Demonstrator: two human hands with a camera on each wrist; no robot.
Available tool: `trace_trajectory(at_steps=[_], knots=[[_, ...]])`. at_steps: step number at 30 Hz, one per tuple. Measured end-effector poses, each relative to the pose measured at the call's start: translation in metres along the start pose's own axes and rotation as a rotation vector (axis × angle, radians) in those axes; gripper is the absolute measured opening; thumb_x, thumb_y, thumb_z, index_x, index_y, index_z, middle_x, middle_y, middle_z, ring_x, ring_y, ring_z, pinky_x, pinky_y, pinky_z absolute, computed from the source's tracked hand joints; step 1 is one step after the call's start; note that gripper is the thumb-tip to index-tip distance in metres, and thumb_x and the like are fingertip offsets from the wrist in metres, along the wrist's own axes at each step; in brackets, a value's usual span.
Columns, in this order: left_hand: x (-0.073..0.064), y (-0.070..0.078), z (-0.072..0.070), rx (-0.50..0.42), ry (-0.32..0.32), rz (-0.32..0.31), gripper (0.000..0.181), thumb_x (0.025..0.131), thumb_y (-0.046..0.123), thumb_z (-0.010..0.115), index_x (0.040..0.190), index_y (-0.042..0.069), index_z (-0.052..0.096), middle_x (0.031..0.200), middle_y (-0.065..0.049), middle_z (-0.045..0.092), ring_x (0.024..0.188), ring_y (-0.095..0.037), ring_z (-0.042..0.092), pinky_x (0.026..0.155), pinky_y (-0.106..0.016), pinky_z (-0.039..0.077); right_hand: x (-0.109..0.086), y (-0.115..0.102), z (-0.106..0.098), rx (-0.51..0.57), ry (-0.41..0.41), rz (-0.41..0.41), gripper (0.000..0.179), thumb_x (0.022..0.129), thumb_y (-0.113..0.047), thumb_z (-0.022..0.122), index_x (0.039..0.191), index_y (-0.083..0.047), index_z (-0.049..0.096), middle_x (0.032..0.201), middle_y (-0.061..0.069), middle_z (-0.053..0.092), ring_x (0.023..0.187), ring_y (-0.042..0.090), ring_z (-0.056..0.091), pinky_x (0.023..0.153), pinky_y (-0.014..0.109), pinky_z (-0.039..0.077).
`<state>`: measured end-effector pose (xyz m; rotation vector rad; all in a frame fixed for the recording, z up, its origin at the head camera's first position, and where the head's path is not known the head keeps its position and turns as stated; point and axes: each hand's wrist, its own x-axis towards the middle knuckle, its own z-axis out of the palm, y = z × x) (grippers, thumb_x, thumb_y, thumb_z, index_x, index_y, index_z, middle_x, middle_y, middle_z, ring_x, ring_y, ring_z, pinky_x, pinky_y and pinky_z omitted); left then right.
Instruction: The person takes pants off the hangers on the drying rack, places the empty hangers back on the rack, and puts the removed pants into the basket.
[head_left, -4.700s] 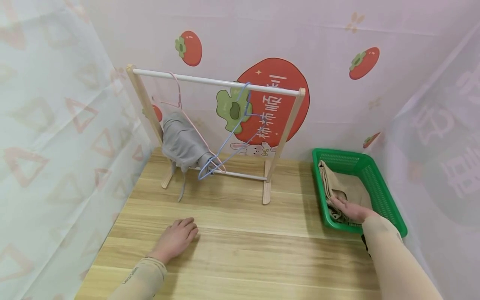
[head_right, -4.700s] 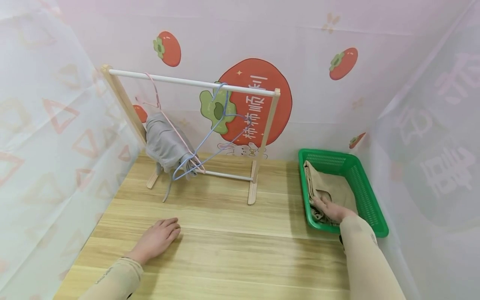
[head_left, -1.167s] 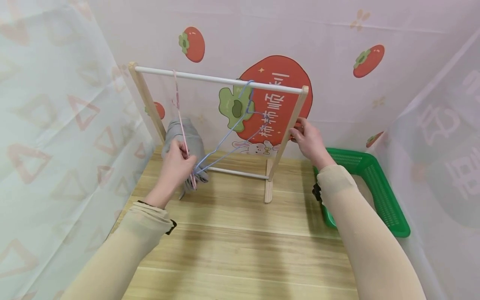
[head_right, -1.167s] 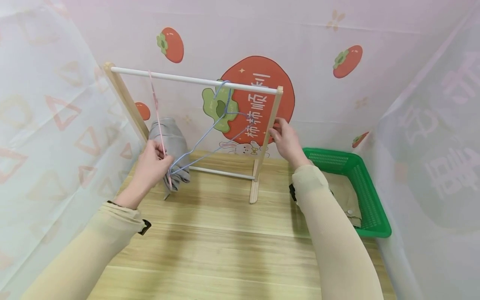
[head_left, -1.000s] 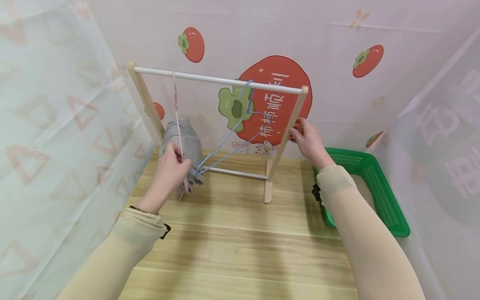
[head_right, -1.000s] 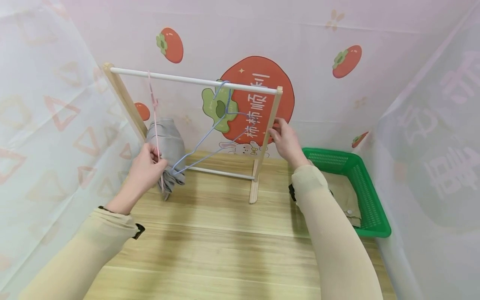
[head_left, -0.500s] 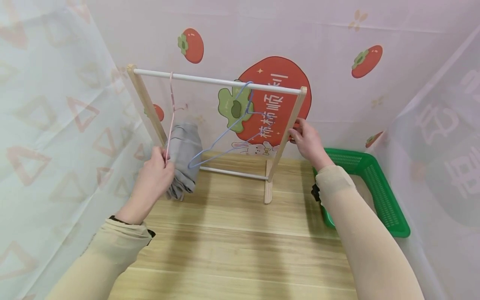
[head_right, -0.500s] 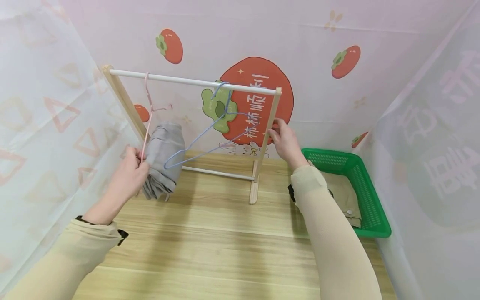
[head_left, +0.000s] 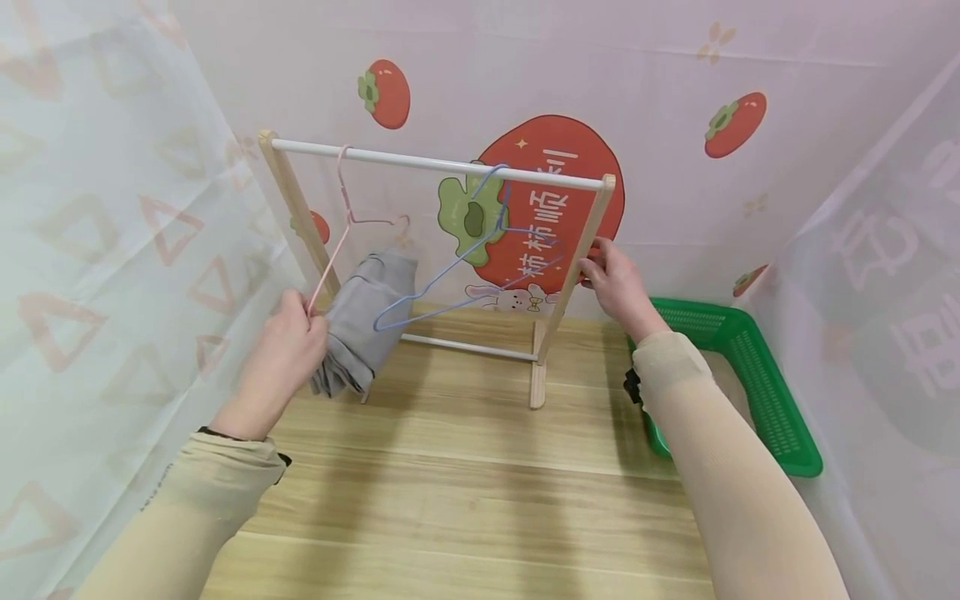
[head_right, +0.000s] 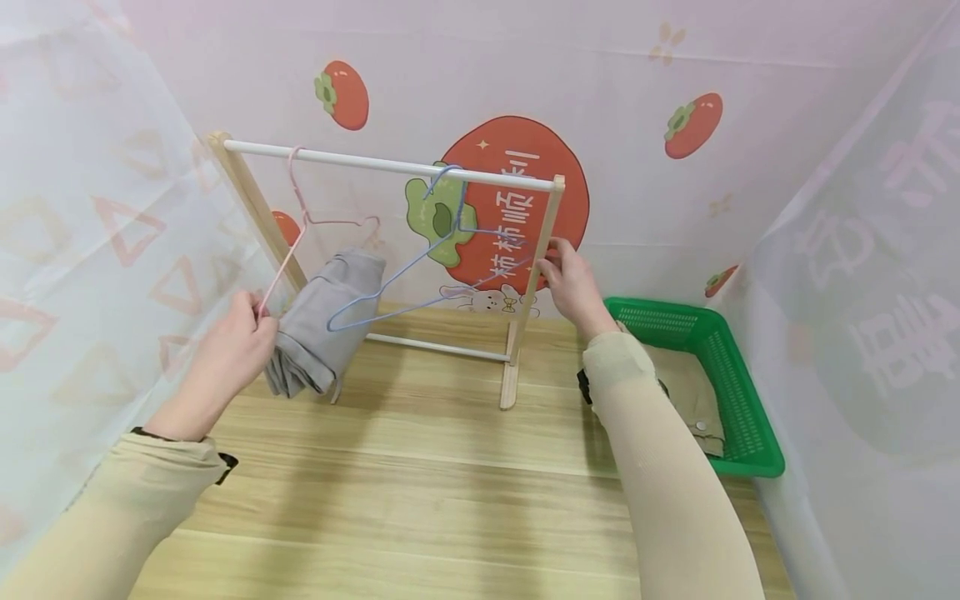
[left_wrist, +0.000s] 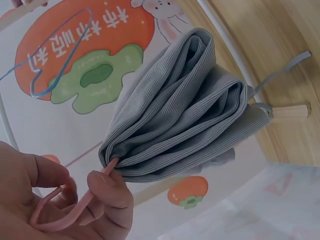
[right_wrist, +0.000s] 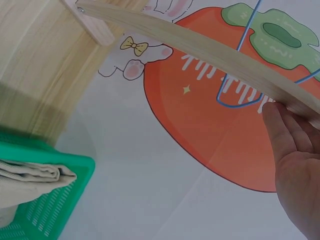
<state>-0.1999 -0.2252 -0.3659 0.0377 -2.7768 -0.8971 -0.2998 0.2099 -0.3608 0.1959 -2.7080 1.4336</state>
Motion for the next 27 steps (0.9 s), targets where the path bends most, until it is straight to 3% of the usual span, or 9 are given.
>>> trace_trajectory(at_steps=[6, 13, 18, 24, 27], knots=[[0.004, -0.007, -0.005, 0.055, 0.007, 0.047, 0.027, 0.107, 0.02, 0.031, 0.101, -0.002, 0.045, 0.089, -0.032, 0.059, 0.073, -0.048, 0.059, 0.061, -0.061, 0.043, -0.001, 0.0, 0.0, 0.002, 0.002, -0.004, 0.045, 0.11, -0.021, 0.046, 0.152, -0.006, 0.038, 0.142, 0.019, 0.056, 0.125, 0.034, 0.061, 0.103, 0.048, 0.051], [0.009, -0.015, -0.011, 0.091, -0.024, 0.118, 0.027, 0.111, 0.019, 0.034, 0.099, 0.002, 0.05, 0.078, -0.018, 0.054, 0.068, -0.035, 0.056, 0.059, -0.048, 0.043, -0.001, 0.0, 0.0, -0.005, 0.003, -0.005, 0.046, 0.109, -0.021, 0.047, 0.152, -0.007, 0.038, 0.14, 0.019, 0.058, 0.123, 0.033, 0.062, 0.102, 0.046, 0.052], [0.011, -0.02, -0.014, 0.134, 0.005, 0.118, 0.037, 0.112, 0.028, 0.032, 0.097, 0.002, 0.055, 0.075, -0.018, 0.057, 0.062, -0.033, 0.053, 0.055, -0.047, 0.041, -0.002, 0.0, -0.001, -0.005, 0.003, -0.006, 0.046, 0.11, -0.022, 0.046, 0.152, -0.007, 0.037, 0.139, 0.02, 0.058, 0.123, 0.034, 0.062, 0.102, 0.047, 0.052], [0.013, -0.028, -0.019, 0.189, -0.019, 0.088, 0.048, 0.112, 0.043, 0.025, 0.092, 0.006, 0.048, 0.067, -0.017, 0.052, 0.056, -0.034, 0.052, 0.046, -0.045, 0.039, 0.0, 0.001, 0.0, -0.004, 0.003, -0.012, 0.047, 0.11, -0.022, 0.046, 0.153, -0.007, 0.037, 0.14, 0.021, 0.058, 0.124, 0.034, 0.062, 0.103, 0.048, 0.051], [0.016, -0.033, -0.022, 0.205, -0.025, 0.121, 0.048, 0.112, 0.042, 0.025, 0.088, 0.006, 0.046, 0.064, -0.015, 0.049, 0.055, -0.034, 0.051, 0.045, -0.045, 0.039, 0.001, 0.0, 0.0, -0.009, 0.0, -0.009, 0.048, 0.109, -0.023, 0.046, 0.154, -0.008, 0.037, 0.141, 0.021, 0.057, 0.126, 0.034, 0.061, 0.103, 0.047, 0.051]])
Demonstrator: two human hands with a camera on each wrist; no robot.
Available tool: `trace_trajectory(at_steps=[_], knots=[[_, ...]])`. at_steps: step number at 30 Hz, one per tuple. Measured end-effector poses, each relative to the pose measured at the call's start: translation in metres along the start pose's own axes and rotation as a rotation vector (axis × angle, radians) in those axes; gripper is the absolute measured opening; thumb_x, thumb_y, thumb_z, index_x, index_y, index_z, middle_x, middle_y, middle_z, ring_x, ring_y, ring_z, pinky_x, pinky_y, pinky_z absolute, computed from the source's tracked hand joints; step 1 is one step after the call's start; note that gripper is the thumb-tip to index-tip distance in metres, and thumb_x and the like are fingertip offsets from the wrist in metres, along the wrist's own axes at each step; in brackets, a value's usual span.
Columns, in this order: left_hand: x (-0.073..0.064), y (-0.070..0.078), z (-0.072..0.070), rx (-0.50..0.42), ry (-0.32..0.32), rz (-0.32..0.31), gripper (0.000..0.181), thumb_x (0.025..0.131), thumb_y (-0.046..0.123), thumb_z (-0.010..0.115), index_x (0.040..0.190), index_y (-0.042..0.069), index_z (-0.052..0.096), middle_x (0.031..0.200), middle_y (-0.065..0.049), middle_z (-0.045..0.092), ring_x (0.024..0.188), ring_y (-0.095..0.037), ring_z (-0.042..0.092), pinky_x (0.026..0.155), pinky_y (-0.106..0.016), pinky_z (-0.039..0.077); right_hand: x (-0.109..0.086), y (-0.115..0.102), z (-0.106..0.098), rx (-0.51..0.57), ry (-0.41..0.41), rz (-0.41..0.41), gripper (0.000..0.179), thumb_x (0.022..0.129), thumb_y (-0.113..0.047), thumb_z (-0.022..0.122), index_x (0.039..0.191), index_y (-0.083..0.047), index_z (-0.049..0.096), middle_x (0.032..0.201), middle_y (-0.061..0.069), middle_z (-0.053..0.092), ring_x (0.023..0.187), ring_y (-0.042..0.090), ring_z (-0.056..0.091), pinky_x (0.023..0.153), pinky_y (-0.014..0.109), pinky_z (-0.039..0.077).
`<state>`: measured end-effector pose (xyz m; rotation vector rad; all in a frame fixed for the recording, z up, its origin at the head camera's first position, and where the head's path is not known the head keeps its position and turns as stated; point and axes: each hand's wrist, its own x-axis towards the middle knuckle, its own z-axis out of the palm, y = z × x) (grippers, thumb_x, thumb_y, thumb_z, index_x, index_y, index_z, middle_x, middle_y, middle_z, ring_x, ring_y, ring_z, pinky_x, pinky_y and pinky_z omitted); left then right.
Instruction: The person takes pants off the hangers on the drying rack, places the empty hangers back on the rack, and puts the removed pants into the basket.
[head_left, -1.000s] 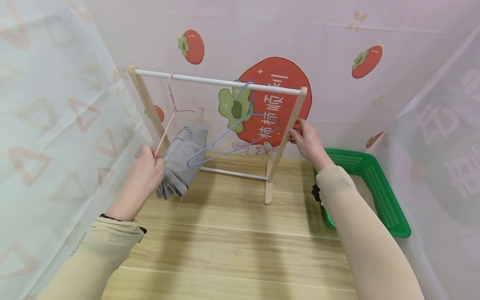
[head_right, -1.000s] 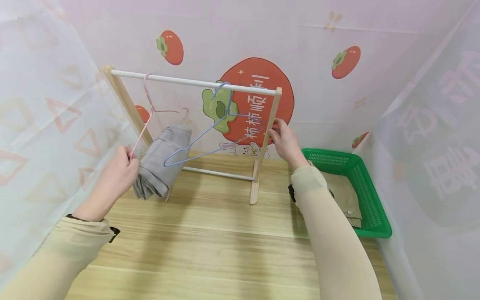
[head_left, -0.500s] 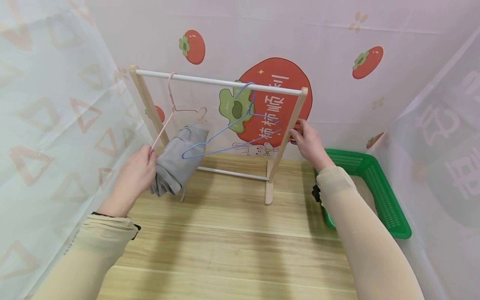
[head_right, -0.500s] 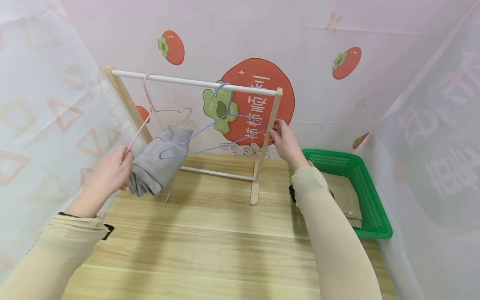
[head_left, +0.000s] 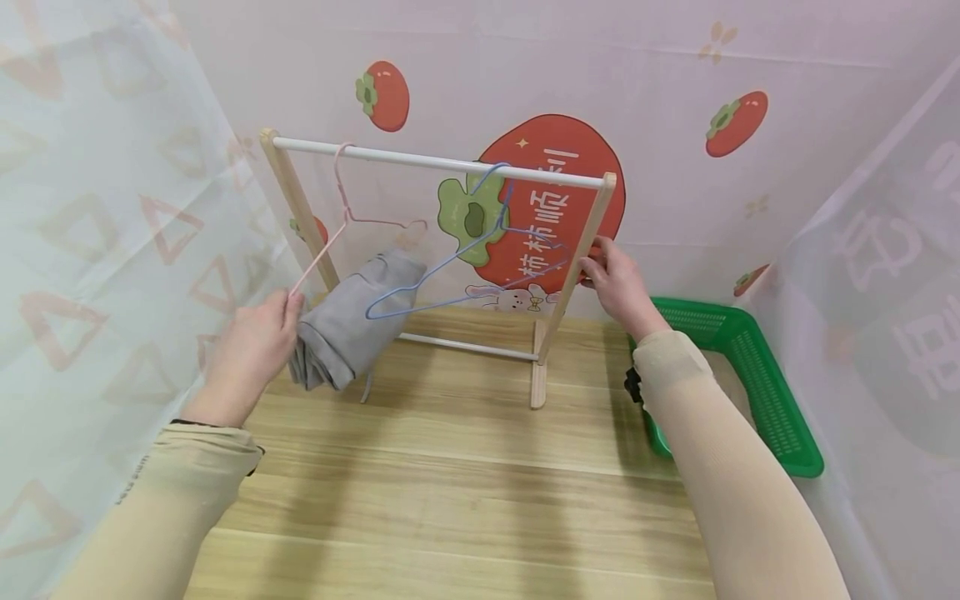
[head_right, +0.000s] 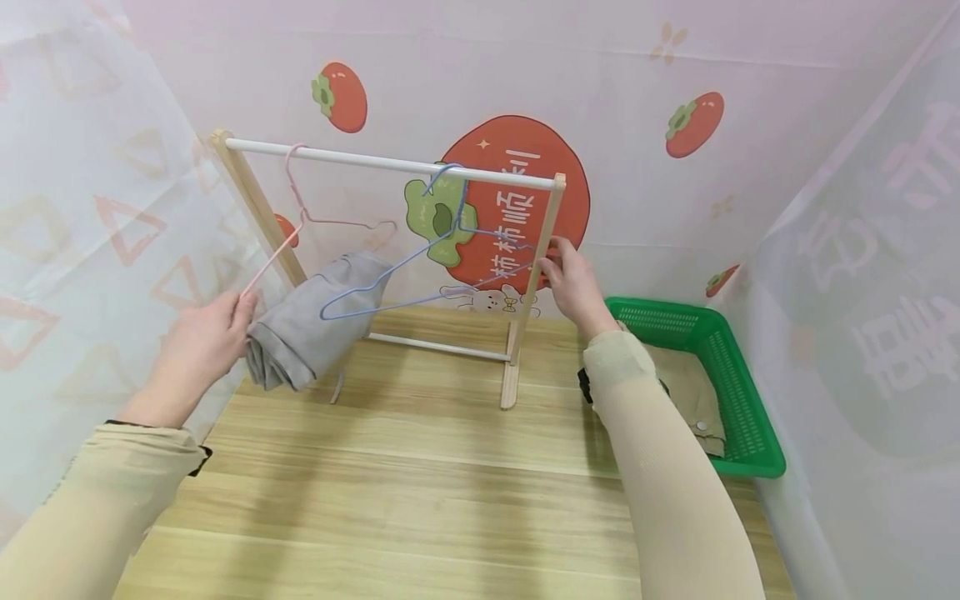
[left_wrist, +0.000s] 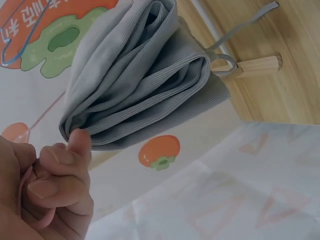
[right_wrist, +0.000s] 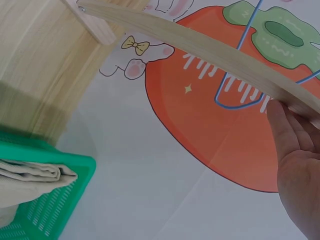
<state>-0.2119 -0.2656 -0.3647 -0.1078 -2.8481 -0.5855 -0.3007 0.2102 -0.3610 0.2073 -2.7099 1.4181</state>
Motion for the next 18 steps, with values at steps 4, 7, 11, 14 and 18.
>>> trace_trajectory(at_steps=[4, 7, 11, 14, 18], knots=[[0.002, -0.007, -0.001, -0.001, 0.009, 0.04, 0.047, 0.113, 0.04, 0.028, 0.086, 0.006, 0.046, 0.064, -0.015, 0.05, 0.057, -0.035, 0.053, 0.048, -0.049, 0.041, 0.001, -0.001, 0.0, -0.005, -0.001, 0.007, 0.048, 0.109, -0.024, 0.045, 0.154, -0.008, 0.036, 0.142, 0.021, 0.057, 0.127, 0.035, 0.06, 0.104, 0.046, 0.051], [0.003, -0.011, -0.002, -0.006, 0.014, 0.053, 0.047, 0.113, 0.039, 0.029, 0.086, 0.005, 0.047, 0.065, -0.017, 0.054, 0.058, -0.039, 0.055, 0.051, -0.053, 0.043, 0.001, 0.0, 0.0, -0.004, 0.002, 0.006, 0.048, 0.109, -0.023, 0.045, 0.153, -0.007, 0.037, 0.141, 0.021, 0.057, 0.127, 0.034, 0.061, 0.104, 0.045, 0.051], [0.004, -0.015, -0.004, -0.01, 0.006, 0.062, 0.048, 0.113, 0.04, 0.03, 0.084, 0.006, 0.048, 0.066, -0.015, 0.059, 0.062, -0.041, 0.058, 0.054, -0.056, 0.044, 0.001, 0.0, -0.001, -0.001, 0.002, 0.002, 0.047, 0.109, -0.023, 0.045, 0.153, -0.007, 0.037, 0.141, 0.021, 0.057, 0.127, 0.035, 0.061, 0.104, 0.045, 0.051], [0.004, -0.018, -0.007, -0.033, -0.018, 0.058, 0.052, 0.112, 0.044, 0.027, 0.085, 0.007, 0.051, 0.063, -0.008, 0.063, 0.063, -0.036, 0.062, 0.058, -0.055, 0.046, 0.001, 0.0, -0.001, -0.003, 0.004, 0.001, 0.048, 0.109, -0.023, 0.045, 0.154, -0.007, 0.037, 0.141, 0.022, 0.057, 0.127, 0.035, 0.06, 0.104, 0.045, 0.051], [0.004, -0.022, -0.011, -0.094, -0.023, 0.066, 0.055, 0.112, 0.046, 0.027, 0.084, 0.006, 0.054, 0.057, 0.0, 0.063, 0.055, -0.024, 0.059, 0.059, -0.045, 0.045, 0.0, 0.0, 0.0, -0.011, 0.011, 0.001, 0.048, 0.109, -0.022, 0.046, 0.154, -0.007, 0.037, 0.142, 0.022, 0.057, 0.127, 0.036, 0.06, 0.104, 0.046, 0.051]])
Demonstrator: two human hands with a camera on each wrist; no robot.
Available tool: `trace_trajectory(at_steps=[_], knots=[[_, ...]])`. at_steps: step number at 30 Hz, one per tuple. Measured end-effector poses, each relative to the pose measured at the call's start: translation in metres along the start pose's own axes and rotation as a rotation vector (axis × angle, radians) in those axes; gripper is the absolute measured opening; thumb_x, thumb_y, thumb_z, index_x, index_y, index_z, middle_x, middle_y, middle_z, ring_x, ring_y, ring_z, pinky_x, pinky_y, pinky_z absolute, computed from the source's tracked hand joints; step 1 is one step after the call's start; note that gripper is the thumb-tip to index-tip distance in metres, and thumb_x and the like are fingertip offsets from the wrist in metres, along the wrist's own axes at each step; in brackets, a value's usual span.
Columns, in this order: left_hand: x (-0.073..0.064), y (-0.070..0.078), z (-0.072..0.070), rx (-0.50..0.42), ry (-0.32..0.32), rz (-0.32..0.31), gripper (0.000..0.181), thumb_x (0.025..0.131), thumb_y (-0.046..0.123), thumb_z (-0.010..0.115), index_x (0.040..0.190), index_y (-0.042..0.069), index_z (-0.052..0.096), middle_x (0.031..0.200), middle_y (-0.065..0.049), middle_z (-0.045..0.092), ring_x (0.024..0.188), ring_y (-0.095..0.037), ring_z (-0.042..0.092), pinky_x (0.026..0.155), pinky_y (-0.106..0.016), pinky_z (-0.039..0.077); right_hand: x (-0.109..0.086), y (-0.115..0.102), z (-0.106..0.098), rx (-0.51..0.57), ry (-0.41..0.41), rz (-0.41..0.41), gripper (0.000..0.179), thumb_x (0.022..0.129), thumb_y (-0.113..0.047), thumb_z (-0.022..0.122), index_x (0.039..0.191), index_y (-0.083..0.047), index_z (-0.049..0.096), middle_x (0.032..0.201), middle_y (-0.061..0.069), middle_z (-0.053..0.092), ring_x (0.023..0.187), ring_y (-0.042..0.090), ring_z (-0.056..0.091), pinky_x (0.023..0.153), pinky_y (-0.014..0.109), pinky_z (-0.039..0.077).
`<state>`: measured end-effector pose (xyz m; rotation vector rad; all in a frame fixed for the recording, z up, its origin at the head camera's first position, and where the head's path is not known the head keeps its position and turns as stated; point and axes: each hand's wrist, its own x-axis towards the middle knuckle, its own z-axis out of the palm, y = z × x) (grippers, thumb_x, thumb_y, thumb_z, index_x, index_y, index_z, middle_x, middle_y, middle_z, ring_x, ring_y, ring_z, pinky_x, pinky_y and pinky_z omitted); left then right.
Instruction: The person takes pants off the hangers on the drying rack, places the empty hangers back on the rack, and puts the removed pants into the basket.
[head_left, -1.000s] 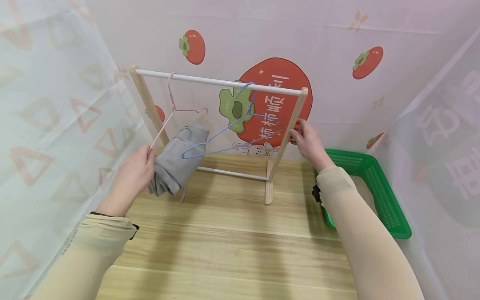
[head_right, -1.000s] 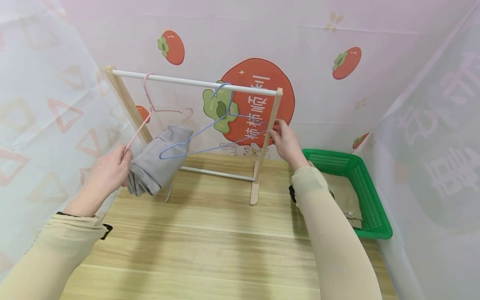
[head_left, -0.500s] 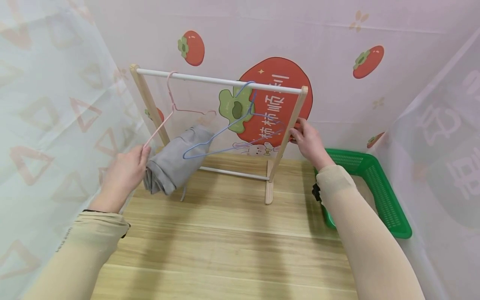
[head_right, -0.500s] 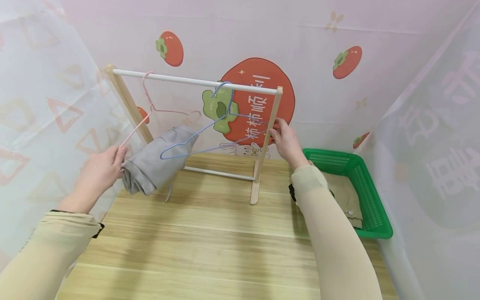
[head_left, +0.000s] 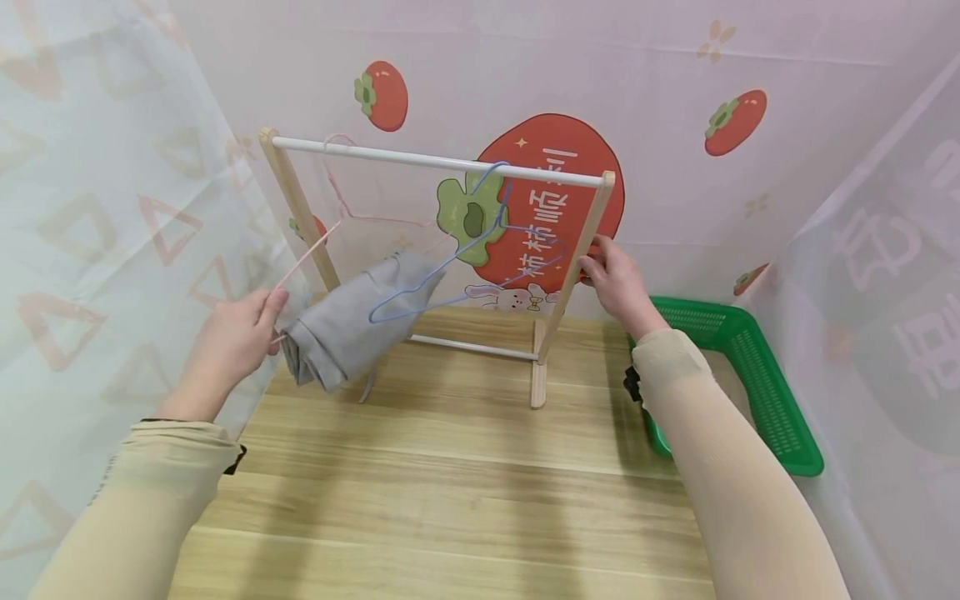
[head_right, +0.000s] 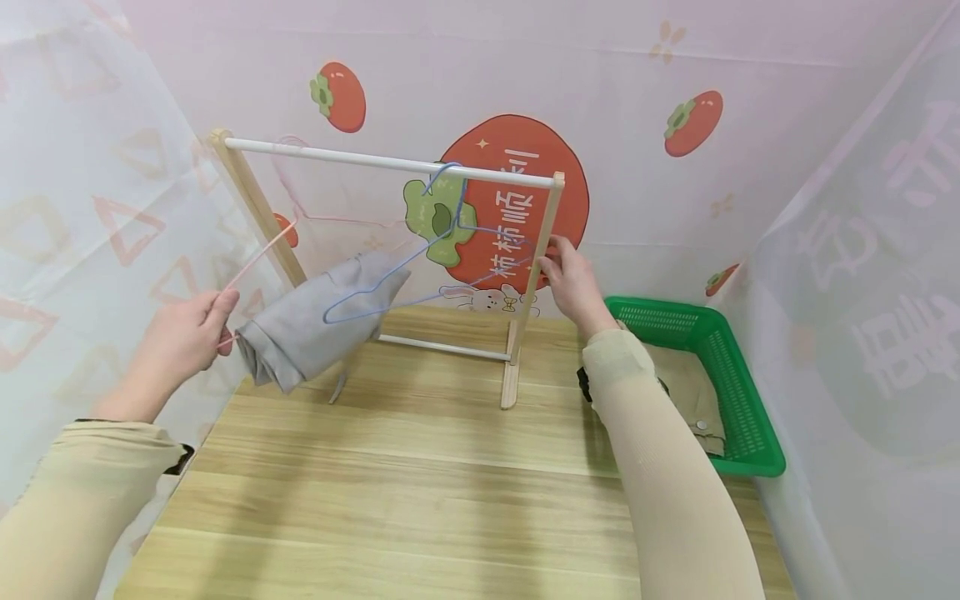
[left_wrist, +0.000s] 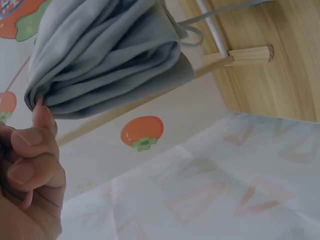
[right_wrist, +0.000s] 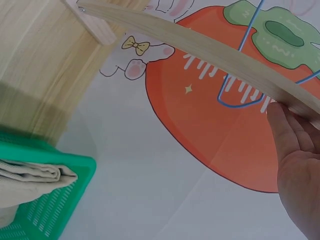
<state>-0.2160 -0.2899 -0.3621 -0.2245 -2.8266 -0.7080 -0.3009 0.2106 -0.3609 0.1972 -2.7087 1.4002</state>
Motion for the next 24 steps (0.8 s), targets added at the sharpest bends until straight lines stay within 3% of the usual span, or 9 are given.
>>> trace_trajectory(at_steps=[6, 15, 24], knots=[[0.002, -0.003, -0.007, -0.096, 0.021, 0.017, 0.053, 0.112, 0.044, 0.032, 0.081, 0.007, 0.055, 0.054, -0.001, 0.061, 0.045, -0.015, 0.05, 0.049, -0.031, 0.038, 0.001, 0.001, 0.001, 0.006, 0.004, 0.0, 0.047, 0.109, -0.022, 0.047, 0.154, -0.008, 0.038, 0.14, 0.022, 0.058, 0.127, 0.035, 0.06, 0.104, 0.047, 0.051], [0.004, -0.008, -0.01, -0.239, -0.054, 0.009, 0.057, 0.11, 0.049, 0.035, 0.082, 0.006, 0.058, 0.051, -0.003, 0.058, 0.037, -0.019, 0.05, 0.047, -0.03, 0.039, 0.001, 0.002, 0.0, 0.016, -0.01, -0.008, 0.048, 0.109, -0.021, 0.046, 0.155, -0.008, 0.037, 0.142, 0.021, 0.057, 0.127, 0.035, 0.06, 0.105, 0.045, 0.051], [0.0, -0.02, -0.013, -0.293, -0.089, 0.03, 0.055, 0.111, 0.043, 0.038, 0.08, 0.004, 0.059, 0.046, -0.007, 0.054, 0.035, -0.018, 0.047, 0.046, -0.029, 0.038, 0.003, 0.003, 0.0, 0.014, -0.016, 0.008, 0.049, 0.109, -0.023, 0.046, 0.155, -0.009, 0.036, 0.144, 0.021, 0.056, 0.128, 0.035, 0.06, 0.105, 0.045, 0.05]])
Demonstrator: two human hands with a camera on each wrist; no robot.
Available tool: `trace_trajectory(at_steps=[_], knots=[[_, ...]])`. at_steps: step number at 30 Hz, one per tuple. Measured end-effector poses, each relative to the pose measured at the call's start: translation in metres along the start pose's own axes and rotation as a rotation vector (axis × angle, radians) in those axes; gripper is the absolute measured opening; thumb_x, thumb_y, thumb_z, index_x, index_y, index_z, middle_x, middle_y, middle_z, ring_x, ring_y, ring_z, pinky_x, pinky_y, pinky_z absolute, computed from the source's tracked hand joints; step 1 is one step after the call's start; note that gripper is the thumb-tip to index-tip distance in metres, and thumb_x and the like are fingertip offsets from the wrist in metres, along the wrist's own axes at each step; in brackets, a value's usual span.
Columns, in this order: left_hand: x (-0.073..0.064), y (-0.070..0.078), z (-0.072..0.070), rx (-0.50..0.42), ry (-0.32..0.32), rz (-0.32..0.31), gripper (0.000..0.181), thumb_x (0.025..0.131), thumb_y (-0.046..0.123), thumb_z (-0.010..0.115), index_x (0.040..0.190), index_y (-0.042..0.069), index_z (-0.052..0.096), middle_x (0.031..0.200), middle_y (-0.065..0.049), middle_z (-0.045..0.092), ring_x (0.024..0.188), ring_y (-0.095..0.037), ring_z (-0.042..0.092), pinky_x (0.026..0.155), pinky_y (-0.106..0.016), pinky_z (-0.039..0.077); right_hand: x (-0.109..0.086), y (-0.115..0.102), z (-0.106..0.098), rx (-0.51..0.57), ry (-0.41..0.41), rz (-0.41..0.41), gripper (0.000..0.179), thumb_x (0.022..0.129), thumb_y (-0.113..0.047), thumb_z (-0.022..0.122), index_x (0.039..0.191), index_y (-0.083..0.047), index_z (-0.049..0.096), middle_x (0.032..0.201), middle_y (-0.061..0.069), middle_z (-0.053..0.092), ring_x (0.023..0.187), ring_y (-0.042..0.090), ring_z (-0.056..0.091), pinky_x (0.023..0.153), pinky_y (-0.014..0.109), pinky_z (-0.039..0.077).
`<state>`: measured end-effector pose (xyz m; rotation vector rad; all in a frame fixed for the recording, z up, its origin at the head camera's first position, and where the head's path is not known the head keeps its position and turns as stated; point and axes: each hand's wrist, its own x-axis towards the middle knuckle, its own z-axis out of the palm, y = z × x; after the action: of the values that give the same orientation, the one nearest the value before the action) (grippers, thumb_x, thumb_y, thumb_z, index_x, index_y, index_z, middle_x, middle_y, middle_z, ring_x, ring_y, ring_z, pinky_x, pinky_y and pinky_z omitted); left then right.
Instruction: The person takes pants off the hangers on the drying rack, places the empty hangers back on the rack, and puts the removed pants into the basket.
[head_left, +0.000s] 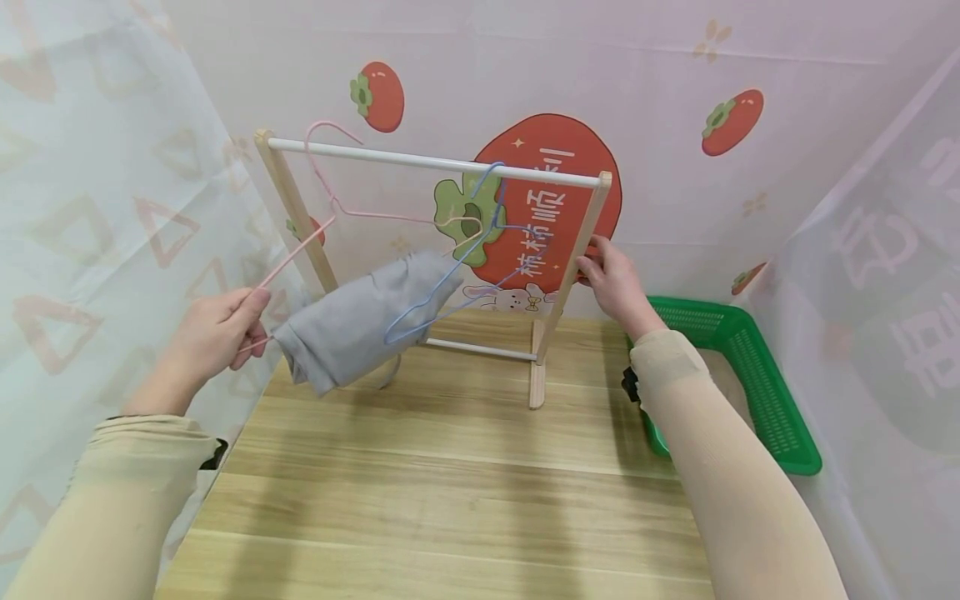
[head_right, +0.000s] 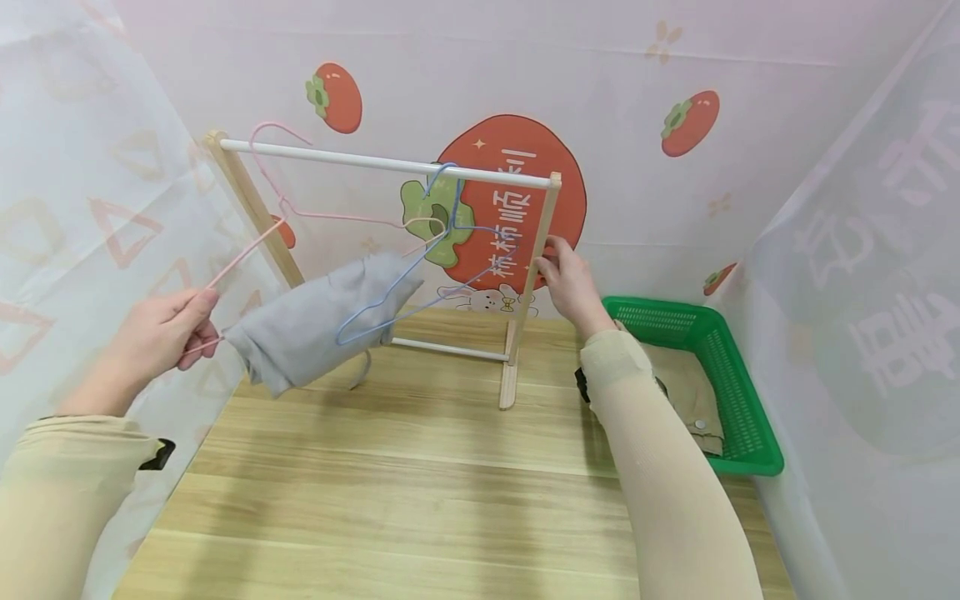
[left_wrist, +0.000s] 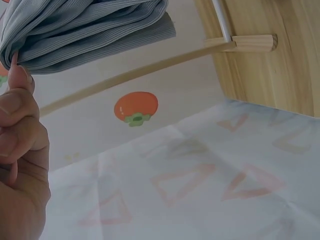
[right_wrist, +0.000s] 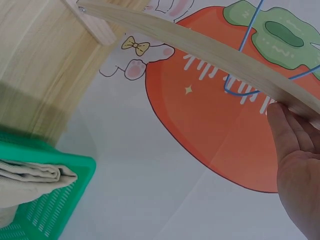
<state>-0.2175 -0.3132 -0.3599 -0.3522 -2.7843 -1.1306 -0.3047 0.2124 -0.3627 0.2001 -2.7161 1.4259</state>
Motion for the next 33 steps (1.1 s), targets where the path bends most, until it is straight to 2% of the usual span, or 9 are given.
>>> trace_trajectory(at_steps=[11, 17, 21, 33], knots=[[-0.013, -0.01, -0.011, 0.033, -0.02, -0.002, 0.052, 0.112, 0.037, 0.039, 0.077, 0.005, 0.06, 0.045, -0.006, 0.051, 0.035, -0.017, 0.046, 0.048, -0.028, 0.038, 0.0, 0.0, 0.001, 0.001, 0.012, 0.001, 0.048, 0.109, -0.022, 0.046, 0.154, -0.009, 0.037, 0.144, 0.02, 0.056, 0.127, 0.034, 0.06, 0.105, 0.045, 0.05], [-0.022, -0.018, -0.013, 0.037, -0.017, 0.015, 0.048, 0.112, 0.032, 0.04, 0.075, 0.008, 0.059, 0.044, -0.004, 0.05, 0.033, -0.016, 0.045, 0.046, -0.029, 0.037, -0.001, 0.0, 0.001, -0.002, 0.014, 0.0, 0.048, 0.109, -0.023, 0.047, 0.154, -0.009, 0.038, 0.145, 0.02, 0.055, 0.128, 0.035, 0.06, 0.105, 0.046, 0.05], [-0.029, -0.021, -0.014, 0.054, -0.023, -0.001, 0.047, 0.112, 0.031, 0.041, 0.074, 0.009, 0.058, 0.043, -0.003, 0.049, 0.034, -0.015, 0.044, 0.046, -0.029, 0.036, -0.001, 0.001, 0.001, -0.009, 0.014, 0.001, 0.048, 0.109, -0.023, 0.047, 0.154, -0.009, 0.038, 0.145, 0.019, 0.055, 0.127, 0.034, 0.061, 0.104, 0.044, 0.051], [-0.046, -0.026, -0.017, 0.155, -0.102, -0.041, 0.051, 0.112, 0.037, 0.039, 0.071, 0.014, 0.058, 0.043, 0.002, 0.047, 0.038, -0.017, 0.047, 0.05, -0.03, 0.035, -0.002, 0.0, 0.001, 0.001, 0.016, 0.0, 0.048, 0.109, -0.023, 0.047, 0.154, -0.009, 0.038, 0.144, 0.018, 0.056, 0.127, 0.032, 0.06, 0.104, 0.044, 0.051]])
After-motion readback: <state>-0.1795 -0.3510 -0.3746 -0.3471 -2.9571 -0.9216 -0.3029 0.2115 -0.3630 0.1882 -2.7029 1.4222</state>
